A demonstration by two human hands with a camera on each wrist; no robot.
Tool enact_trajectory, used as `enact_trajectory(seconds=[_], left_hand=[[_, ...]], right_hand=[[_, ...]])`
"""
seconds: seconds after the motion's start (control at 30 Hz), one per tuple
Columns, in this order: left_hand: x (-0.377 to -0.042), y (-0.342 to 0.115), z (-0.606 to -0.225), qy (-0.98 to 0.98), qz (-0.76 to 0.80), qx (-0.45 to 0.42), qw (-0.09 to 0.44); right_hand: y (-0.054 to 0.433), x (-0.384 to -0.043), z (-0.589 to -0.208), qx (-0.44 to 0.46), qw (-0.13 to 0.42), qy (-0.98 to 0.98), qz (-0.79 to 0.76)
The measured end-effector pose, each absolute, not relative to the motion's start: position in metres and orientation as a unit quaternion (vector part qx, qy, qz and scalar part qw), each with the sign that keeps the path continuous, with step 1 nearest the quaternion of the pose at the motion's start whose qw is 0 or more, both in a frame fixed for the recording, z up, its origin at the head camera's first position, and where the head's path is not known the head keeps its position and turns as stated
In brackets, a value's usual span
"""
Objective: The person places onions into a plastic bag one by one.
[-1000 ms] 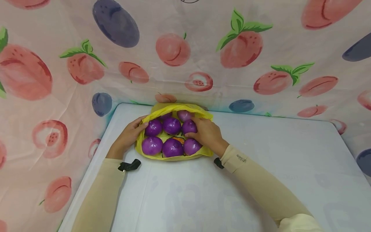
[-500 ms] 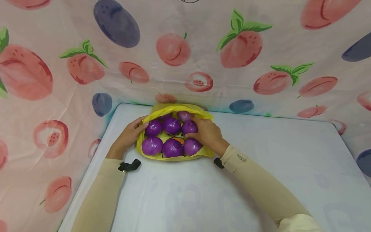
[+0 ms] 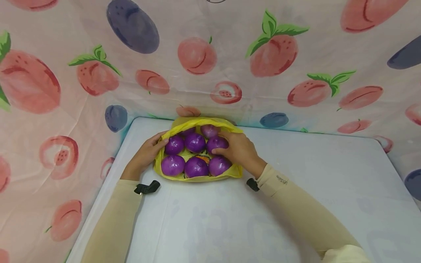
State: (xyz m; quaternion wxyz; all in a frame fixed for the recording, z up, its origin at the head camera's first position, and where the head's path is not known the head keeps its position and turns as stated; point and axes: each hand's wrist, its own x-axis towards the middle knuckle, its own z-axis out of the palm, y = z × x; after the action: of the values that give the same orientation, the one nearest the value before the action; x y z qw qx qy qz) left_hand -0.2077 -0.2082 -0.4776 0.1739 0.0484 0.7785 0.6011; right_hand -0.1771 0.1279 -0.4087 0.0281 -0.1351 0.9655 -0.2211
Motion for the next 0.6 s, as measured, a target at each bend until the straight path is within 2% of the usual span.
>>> enact_trajectory(seconds=[0.27,0.6], left_hand=[[-0.209,-0.206,-0.478,0.775,0.606,0.048,0.174],[-0.209,-0.209,-0.478,0.772,0.614,0.065,0.152]], right_hand=[[0.146,-0.167,-0.398,-0.132,0.039,0.960,-0.243],[0.189,-0.143,-0.391,-0.137,0.021,0.948,-0.287]])
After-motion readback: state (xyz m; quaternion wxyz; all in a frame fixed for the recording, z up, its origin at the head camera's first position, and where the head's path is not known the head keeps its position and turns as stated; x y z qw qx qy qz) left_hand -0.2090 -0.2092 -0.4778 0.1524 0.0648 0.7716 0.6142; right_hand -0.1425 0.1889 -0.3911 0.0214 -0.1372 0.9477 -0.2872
